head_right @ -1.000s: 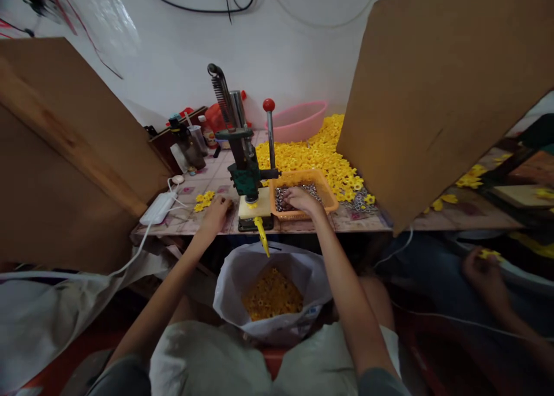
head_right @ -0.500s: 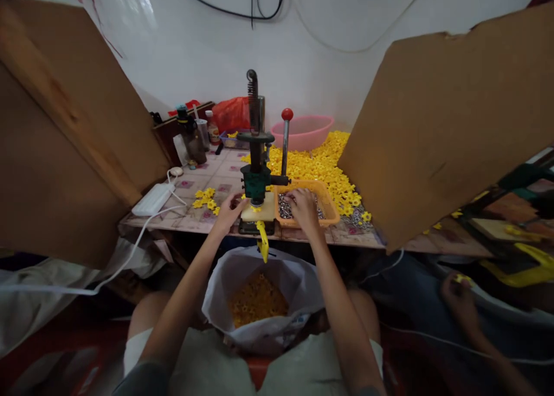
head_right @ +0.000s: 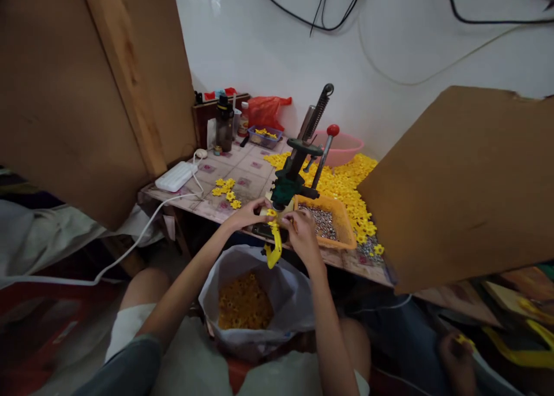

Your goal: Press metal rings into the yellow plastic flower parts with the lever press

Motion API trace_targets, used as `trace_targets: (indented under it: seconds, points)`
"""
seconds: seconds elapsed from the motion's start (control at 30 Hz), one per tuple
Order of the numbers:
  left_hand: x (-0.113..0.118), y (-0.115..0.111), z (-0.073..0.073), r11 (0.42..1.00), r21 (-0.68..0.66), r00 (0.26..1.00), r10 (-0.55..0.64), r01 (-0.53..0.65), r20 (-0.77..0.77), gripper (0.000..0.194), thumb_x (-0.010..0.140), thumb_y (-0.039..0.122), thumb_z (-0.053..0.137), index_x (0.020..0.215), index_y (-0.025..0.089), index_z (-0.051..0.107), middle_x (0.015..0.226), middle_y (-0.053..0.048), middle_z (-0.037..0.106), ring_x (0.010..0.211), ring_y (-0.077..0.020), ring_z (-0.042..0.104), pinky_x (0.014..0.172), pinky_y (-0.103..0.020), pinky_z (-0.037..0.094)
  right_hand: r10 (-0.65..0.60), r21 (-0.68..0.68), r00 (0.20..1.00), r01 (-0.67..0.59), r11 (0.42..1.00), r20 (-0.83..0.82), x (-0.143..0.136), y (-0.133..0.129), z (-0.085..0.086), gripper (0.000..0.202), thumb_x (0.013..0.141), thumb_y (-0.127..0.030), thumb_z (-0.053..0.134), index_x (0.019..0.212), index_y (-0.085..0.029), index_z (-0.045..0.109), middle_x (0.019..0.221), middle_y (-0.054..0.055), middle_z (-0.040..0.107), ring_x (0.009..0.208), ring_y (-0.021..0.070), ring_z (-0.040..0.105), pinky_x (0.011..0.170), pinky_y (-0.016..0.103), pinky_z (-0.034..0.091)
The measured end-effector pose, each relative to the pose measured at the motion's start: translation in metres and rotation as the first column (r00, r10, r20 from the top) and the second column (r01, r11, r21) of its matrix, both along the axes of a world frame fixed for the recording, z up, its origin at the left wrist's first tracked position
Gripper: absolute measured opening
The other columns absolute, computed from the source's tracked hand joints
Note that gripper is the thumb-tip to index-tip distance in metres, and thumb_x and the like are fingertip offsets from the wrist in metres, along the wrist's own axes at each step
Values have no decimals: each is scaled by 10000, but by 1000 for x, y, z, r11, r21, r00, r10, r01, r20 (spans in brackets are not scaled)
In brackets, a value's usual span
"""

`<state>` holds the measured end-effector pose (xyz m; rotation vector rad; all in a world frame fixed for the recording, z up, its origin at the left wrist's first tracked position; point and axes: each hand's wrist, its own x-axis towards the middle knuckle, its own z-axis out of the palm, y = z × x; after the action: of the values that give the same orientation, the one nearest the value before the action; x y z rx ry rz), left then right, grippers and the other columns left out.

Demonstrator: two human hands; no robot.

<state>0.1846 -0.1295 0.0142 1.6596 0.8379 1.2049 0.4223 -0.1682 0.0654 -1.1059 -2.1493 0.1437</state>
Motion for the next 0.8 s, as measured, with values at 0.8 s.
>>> trace_targets:
  seconds: [0.8]
  points:
    - [3, 4, -4, 994, -96, 998, 54, -51, 27, 586, 724, 573, 930, 1098, 173, 723, 1003, -28, 706, 876, -172, 605, 782, -275, 451, -305, -342, 365, -38, 939, -879, -26, 172, 175, 371, 1047, -563, 450, 918, -235, 565, 786, 0, 555, 701, 170, 594, 586, 273, 497]
